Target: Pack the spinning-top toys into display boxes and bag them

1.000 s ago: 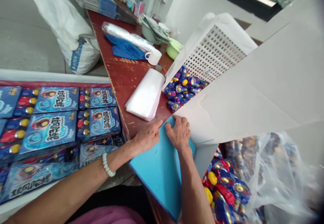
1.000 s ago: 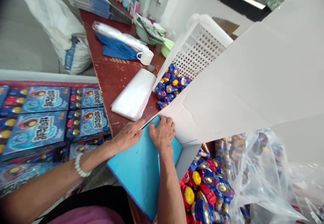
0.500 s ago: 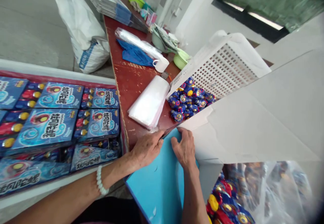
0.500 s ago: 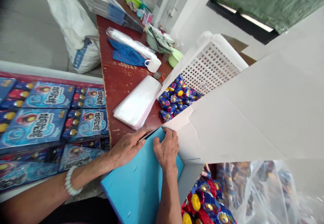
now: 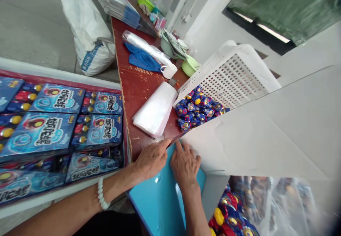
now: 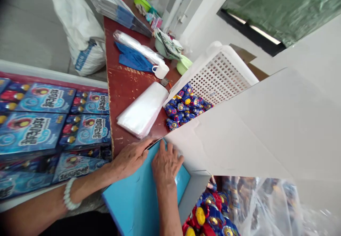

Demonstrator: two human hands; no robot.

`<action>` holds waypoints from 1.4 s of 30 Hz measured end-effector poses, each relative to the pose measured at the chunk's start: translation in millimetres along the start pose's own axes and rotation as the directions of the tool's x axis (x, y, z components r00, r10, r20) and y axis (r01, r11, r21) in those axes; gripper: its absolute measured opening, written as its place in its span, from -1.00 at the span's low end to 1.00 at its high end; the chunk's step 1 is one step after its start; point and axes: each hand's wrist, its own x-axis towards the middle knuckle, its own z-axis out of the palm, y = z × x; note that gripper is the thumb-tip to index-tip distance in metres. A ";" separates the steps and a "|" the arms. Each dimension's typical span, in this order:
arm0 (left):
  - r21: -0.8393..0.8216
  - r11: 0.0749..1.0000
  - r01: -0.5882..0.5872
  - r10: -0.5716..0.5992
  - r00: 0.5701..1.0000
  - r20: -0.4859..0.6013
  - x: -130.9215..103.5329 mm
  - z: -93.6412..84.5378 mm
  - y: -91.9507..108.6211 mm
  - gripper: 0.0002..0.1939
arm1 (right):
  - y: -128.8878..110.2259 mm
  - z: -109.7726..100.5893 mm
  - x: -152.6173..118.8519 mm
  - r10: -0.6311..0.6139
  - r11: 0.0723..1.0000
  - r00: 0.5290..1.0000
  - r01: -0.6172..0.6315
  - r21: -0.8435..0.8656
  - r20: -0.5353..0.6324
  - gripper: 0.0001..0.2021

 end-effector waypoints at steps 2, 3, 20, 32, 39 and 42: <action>-0.023 1.000 -0.005 0.005 1.000 0.003 -0.1 -2.1 -0.4 -0.50 | -0.8 -0.7 -8.9 0.001 1.000 1.000 -0.001 0.005 0.008 -0.58; -0.034 0.999 -0.003 0.003 1.000 0.009 -0.2 -3.3 -0.6 -0.49 | -0.2 -0.4 -14.8 -0.003 1.000 1.000 0.003 0.018 0.004 -0.56; 0.322 0.922 -0.216 0.292 0.933 -0.209 -8.4 -4.9 19.0 -0.44 | 146.7 -20.0 -159.0 0.393 0.742 0.828 -0.029 0.670 -0.399 -0.71; 0.002 0.618 -0.787 0.634 0.499 0.591 -111.4 105.9 115.8 -0.63 | 136.0 43.6 -329.1 0.508 0.830 0.725 -0.269 0.488 -0.465 -0.71; 0.210 0.489 -0.847 0.530 0.479 0.700 -127.1 144.0 110.8 -0.48 | 106.2 57.4 -363.7 0.357 0.903 0.898 -0.261 0.341 -0.257 -0.38; 0.097 0.524 -0.846 0.552 0.424 0.718 -122.7 141.7 112.7 -0.54 | 105.4 56.0 -354.2 0.413 0.894 0.893 -0.360 0.267 -0.180 -0.40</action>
